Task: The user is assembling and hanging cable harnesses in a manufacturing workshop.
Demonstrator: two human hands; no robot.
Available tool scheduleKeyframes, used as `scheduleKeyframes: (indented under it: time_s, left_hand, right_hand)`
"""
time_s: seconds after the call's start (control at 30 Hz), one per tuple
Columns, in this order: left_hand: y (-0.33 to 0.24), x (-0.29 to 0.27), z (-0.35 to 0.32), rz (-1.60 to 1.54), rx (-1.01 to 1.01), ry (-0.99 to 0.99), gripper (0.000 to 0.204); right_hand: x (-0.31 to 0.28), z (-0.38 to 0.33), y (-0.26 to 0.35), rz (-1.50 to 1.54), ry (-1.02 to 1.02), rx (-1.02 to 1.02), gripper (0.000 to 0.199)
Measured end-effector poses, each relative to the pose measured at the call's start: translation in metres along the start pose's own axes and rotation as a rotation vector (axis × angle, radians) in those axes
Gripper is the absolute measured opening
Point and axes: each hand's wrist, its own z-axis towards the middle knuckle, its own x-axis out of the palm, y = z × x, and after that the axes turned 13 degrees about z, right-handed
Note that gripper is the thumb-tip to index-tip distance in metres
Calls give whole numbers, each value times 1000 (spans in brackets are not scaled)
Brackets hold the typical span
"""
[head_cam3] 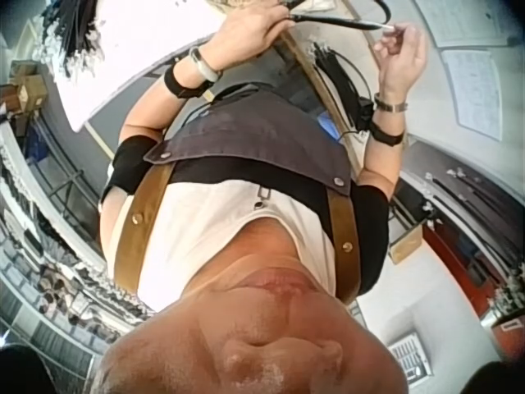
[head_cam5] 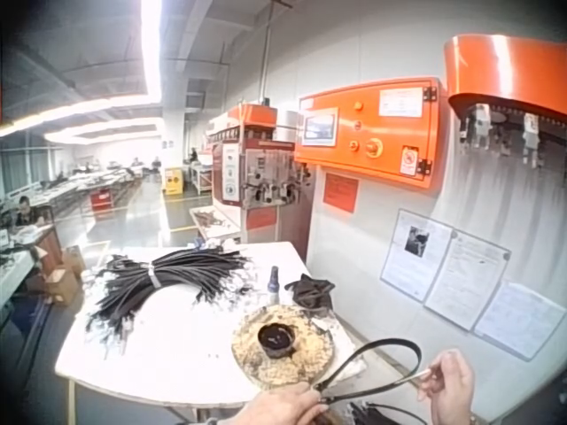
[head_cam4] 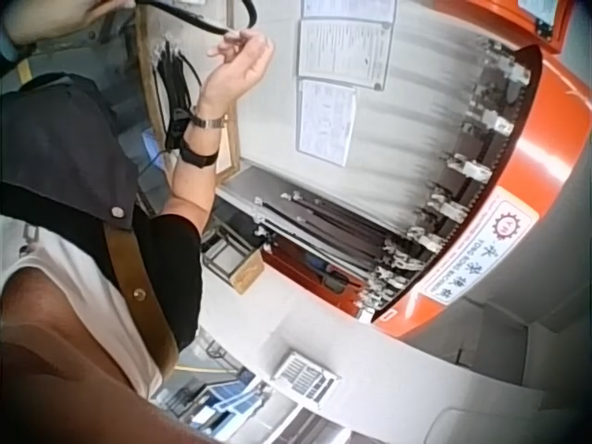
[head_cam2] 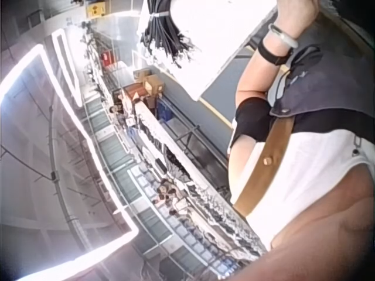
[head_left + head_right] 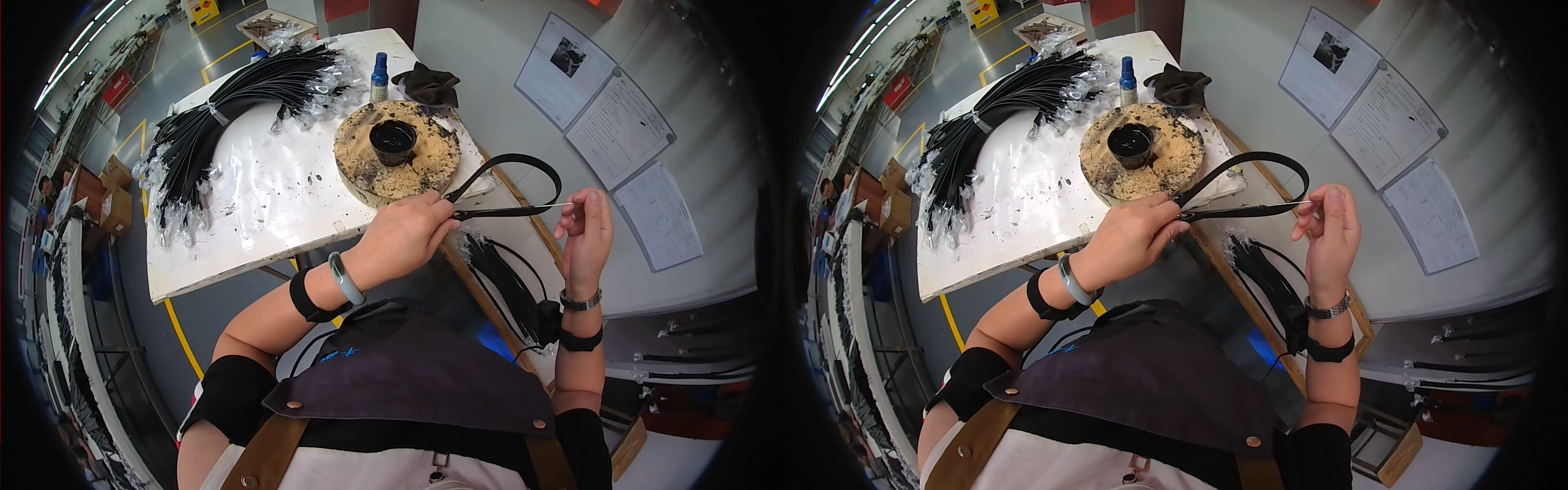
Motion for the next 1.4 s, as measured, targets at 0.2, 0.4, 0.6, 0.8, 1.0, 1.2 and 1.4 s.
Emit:
scheduleKeyframes:
  time_s: [0.2, 0.4, 0.6, 0.8, 1.0, 1.2, 1.4]
  left_hand:
    - [4, 0, -3, 0, -31, 11, 16]
    - [6, 5, -30, -1240, -671, 597, 32]
    - [21, 12, -63, -1840, -856, 634, 31]
    - [28, 2, -80, -1970, -943, 591, 32]
    - [31, -2, -76, -2140, -897, 582, 30]
    - [28, -2, -64, -2276, -803, 569, 35]
    - [22, -2, -59, -2315, -782, 584, 36]
  right_hand:
    - [4, 9, 8, 166, -21, 26, 27]
    - [42, 57, 3, 55, 88, 34, 27]
    - [96, 108, -59, -111, 395, 36, 28]
    - [109, 115, -90, -164, 520, 187, 27]
    - [85, 128, -67, 110, 273, 323, 23]
    - [70, 98, -36, 258, 348, 460, 21]
    - [63, 64, -25, 167, 377, 453, 25]
